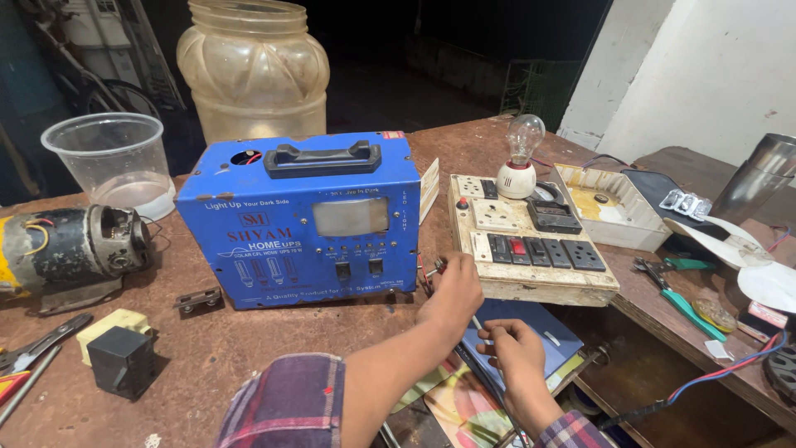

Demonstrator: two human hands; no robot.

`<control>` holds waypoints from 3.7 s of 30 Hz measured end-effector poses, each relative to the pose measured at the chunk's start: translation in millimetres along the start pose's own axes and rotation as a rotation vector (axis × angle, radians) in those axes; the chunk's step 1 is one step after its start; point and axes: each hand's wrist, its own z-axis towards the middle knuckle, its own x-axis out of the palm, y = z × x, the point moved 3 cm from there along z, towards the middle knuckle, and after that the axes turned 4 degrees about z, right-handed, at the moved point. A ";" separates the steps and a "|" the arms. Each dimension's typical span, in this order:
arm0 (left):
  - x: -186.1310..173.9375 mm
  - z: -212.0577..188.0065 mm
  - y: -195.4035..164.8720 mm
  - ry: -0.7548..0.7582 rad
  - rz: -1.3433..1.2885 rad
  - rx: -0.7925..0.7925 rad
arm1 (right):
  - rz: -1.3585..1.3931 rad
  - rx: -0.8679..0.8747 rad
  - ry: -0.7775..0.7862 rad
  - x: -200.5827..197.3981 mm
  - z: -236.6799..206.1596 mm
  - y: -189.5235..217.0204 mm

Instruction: The person connects a power cord to a blue UPS unit and repeatedly toggles a switch on a nearby power board to turn a light bulb on and off. They then open a drawer, retrieve a plug adapter, and handle a socket component on the workbench.

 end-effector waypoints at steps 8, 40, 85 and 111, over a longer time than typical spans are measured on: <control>-4.1 -7.6 10.4 0.105 0.205 -0.052 | -0.113 -0.047 -0.134 -3.5 -7.4 3.3; 9.2 -10.4 9.4 0.166 0.102 -0.097 | -0.042 0.051 -0.132 -9.4 2.9 -4.0; 20.7 -18.4 30.7 0.069 -0.225 -0.287 | 0.365 -0.475 0.042 9.6 -32.3 45.2; 33.9 -15.6 23.7 0.024 -0.348 -0.271 | 0.103 -0.537 -0.369 -106.0 -48.7 42.1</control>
